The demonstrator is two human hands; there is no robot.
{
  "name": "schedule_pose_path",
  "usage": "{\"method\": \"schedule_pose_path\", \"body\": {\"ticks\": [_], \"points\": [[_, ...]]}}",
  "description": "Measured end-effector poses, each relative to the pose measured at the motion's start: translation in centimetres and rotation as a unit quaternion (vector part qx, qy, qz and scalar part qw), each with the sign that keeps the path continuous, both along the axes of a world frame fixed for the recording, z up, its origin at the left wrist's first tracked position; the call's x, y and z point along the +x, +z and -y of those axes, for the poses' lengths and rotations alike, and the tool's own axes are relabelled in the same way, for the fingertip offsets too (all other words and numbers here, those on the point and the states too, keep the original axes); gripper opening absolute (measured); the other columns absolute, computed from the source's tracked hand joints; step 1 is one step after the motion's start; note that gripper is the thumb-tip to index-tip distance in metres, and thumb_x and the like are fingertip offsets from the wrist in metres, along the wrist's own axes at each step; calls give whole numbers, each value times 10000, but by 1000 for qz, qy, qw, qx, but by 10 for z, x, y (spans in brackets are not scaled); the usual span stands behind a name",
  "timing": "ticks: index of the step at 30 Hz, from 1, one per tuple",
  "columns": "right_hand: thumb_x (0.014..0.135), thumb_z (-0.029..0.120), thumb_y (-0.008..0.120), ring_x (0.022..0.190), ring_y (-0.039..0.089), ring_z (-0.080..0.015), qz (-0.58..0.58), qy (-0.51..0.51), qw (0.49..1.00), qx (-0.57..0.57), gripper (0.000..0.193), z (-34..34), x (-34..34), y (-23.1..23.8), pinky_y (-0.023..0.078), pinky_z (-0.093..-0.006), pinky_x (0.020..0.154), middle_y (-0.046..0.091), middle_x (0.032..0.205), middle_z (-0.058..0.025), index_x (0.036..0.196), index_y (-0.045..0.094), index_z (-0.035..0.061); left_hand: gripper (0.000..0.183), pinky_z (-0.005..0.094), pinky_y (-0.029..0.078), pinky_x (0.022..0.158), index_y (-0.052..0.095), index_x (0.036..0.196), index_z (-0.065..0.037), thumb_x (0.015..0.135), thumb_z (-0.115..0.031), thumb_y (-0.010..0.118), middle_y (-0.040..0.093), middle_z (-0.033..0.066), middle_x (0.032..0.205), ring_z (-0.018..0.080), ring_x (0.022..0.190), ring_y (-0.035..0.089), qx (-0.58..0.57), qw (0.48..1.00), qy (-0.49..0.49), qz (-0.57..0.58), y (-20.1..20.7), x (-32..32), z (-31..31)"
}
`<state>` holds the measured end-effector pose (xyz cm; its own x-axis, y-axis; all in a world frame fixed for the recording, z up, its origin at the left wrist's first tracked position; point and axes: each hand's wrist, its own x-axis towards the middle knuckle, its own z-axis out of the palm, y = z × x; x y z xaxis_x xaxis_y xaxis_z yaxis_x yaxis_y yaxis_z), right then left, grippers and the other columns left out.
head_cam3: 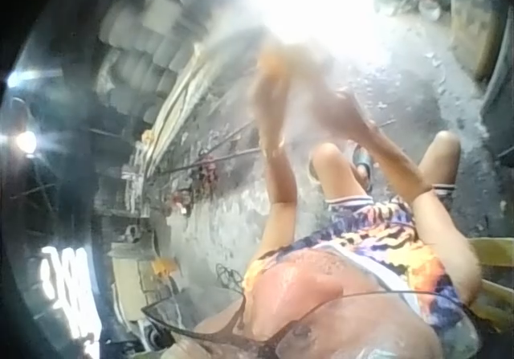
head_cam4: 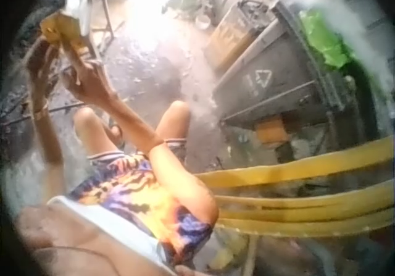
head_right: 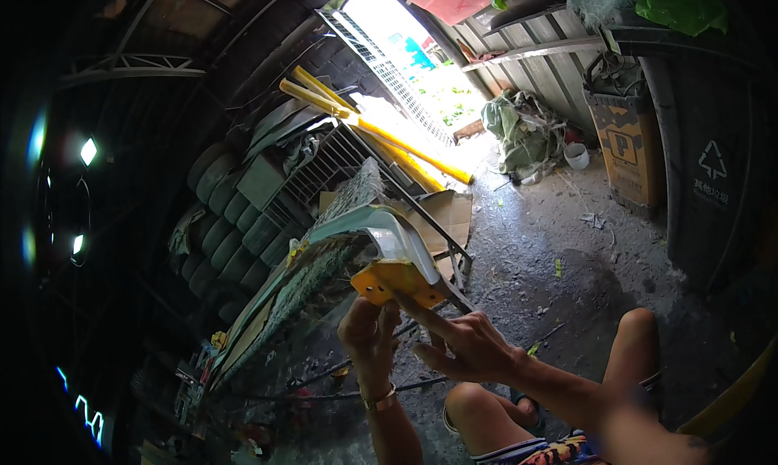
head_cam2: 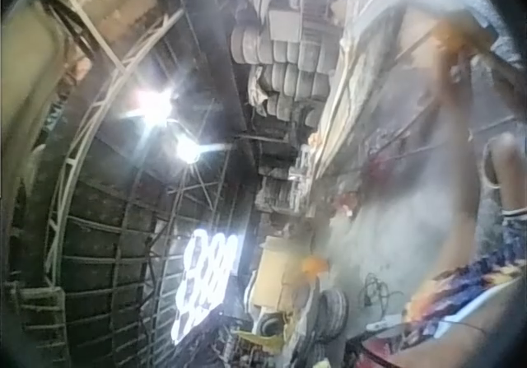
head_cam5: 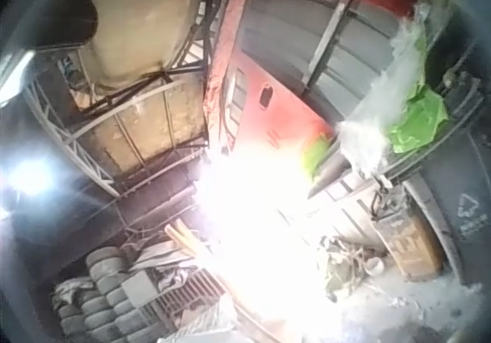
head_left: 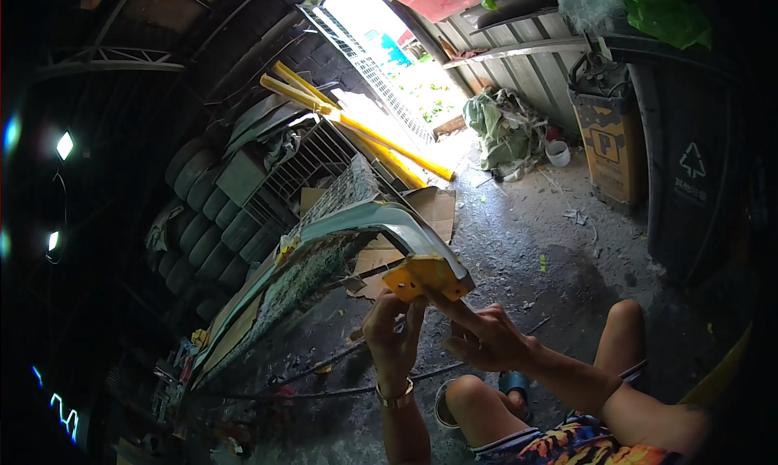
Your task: Applying adhesive to a car spoiler component for repair.
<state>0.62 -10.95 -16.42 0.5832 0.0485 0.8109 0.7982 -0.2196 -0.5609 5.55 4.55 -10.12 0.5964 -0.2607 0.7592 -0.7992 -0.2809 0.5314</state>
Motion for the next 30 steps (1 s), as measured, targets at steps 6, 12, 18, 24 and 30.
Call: {"method": "schedule_pose_path", "body": {"ticks": [6,12,18,24,30], "points": [[840,171,660,507,617,-162,24,-43,999,-22,804,9,-1,28,537,-316,554,589,590,-34,1528,250,94,137,271,430,598,594,826,7,849,-49,717,591,47,733,111,643,546,-25,998,-43,-33,1,-1,11],[854,245,689,506,623,-184,-69,45,995,-53,842,-4,0,11,535,-330,545,588,587,-58,1535,215,97,115,271,436,598,620,854,2,853,-58,718,605,40,734,105,651,551,-1,1000,3,-14,-7,1,-15],[892,362,645,474,613,-217,-3,-35,998,-52,829,12,-6,44,523,-365,507,578,558,-74,1538,194,103,119,260,424,592,622,849,2,848,-60,724,600,34,717,98,635,533,-13,1000,-9,-21,-5,1,2],[912,475,595,488,634,-250,-2,-105,986,-129,831,1,-11,11,549,-381,504,602,585,-106,1530,200,85,122,254,416,581,620,854,2,854,-65,722,605,24,710,78,636,525,-13,1000,-1,-15,-8,3,-5],[911,507,580,498,646,-261,29,-131,984,-113,847,1,-2,29,573,-386,518,650,678,-143,1524,203,60,120,238,428,583,620,865,7,860,-64,717,616,18,724,74,652,550,-41,998,-31,-31,-2,-1,1]]}}
